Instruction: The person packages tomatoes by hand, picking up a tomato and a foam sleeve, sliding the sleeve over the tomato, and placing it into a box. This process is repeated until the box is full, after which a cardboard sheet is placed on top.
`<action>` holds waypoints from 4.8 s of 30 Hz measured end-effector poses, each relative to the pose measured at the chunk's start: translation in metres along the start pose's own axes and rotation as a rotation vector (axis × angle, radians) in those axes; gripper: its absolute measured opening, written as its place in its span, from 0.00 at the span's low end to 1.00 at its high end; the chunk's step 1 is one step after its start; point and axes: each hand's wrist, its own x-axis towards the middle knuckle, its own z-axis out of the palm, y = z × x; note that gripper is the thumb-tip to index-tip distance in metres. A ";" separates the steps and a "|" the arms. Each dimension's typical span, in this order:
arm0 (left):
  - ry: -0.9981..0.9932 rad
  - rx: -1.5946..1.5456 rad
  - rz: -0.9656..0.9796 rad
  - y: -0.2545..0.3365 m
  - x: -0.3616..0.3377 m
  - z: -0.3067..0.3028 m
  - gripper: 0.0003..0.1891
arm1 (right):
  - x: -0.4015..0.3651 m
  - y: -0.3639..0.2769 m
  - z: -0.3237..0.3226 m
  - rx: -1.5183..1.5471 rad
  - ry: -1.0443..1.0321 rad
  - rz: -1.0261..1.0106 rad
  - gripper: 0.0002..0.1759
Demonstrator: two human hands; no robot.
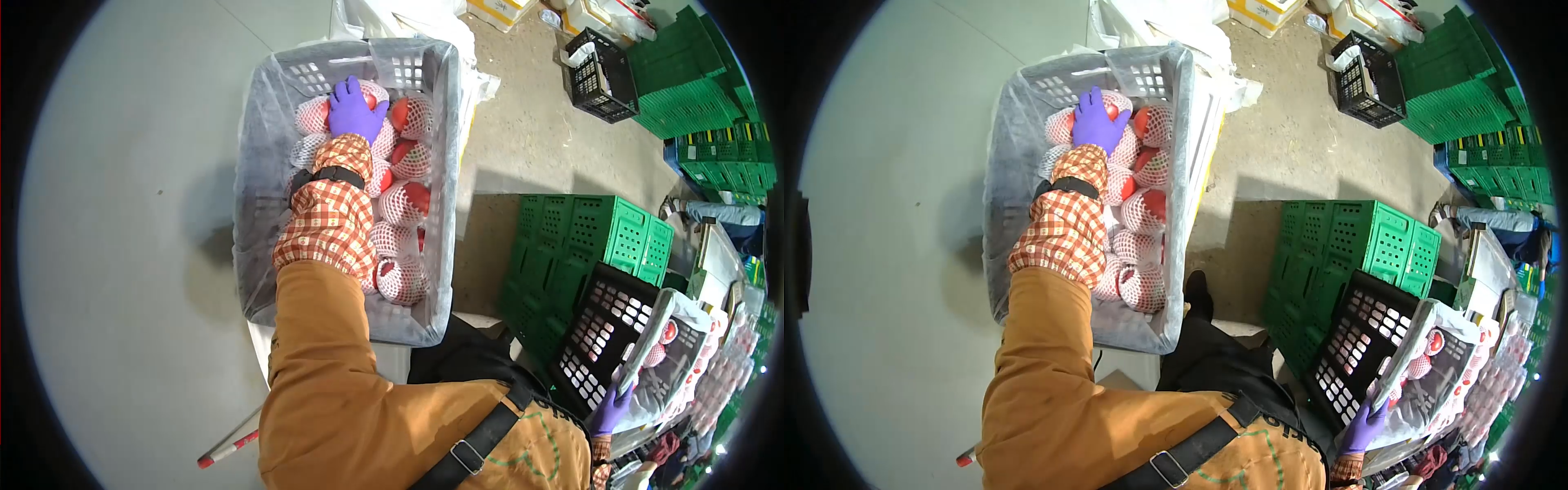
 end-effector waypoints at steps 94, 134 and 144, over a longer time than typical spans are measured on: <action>-0.160 -0.516 -0.164 -0.083 -0.149 -0.224 0.32 | -0.033 0.033 -0.055 -0.139 -0.163 -0.613 0.21; -0.016 -0.844 0.542 0.443 -0.370 -0.313 0.19 | 0.091 0.131 -0.214 -0.231 -0.186 -0.820 0.18; -0.763 0.024 0.752 0.629 -0.418 -0.100 0.46 | 0.146 0.189 -0.259 -0.062 -0.170 -0.759 0.18</action>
